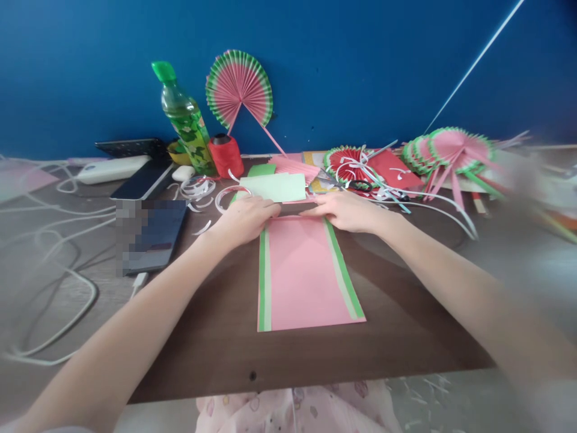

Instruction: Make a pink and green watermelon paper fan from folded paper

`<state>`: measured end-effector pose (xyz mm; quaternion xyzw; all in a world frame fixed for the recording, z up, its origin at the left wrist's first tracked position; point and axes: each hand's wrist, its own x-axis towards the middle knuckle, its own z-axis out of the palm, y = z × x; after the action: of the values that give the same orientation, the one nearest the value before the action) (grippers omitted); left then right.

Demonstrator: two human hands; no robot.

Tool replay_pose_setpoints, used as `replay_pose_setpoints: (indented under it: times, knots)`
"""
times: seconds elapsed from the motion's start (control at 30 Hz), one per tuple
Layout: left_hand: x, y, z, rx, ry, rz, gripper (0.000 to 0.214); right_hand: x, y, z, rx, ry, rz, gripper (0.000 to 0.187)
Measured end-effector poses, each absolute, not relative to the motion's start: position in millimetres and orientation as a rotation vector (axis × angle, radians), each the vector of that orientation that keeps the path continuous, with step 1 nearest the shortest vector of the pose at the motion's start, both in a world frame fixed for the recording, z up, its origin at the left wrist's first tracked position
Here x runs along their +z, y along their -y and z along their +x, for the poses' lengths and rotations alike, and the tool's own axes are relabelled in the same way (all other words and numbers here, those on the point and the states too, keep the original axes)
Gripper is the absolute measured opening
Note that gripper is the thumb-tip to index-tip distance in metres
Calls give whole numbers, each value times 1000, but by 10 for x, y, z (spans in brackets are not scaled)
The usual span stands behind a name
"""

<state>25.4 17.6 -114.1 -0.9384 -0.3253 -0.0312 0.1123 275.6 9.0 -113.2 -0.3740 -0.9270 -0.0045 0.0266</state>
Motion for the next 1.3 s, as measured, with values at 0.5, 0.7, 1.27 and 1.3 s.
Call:
replay_pose_setpoints:
  times: [0.5, 0.7, 1.27, 1.3]
  knots:
    - [-989, -39, 319, 134, 999, -2697, 29, -1153, -53, 2738, -148, 2920, -1204, 64]
    - [-977, 149, 410, 194, 1149, -2606, 30, -1057, 79, 2635, -274, 2974, -1334, 62]
    - [-1101, 422, 629, 175, 1270, -2473, 45, -1051, 486, 2237, -303, 2831, -1814, 50]
    - [-1103, 430, 641, 177, 1271, -2494, 44, -1044, 492, 2232, -296, 2821, -1816, 49]
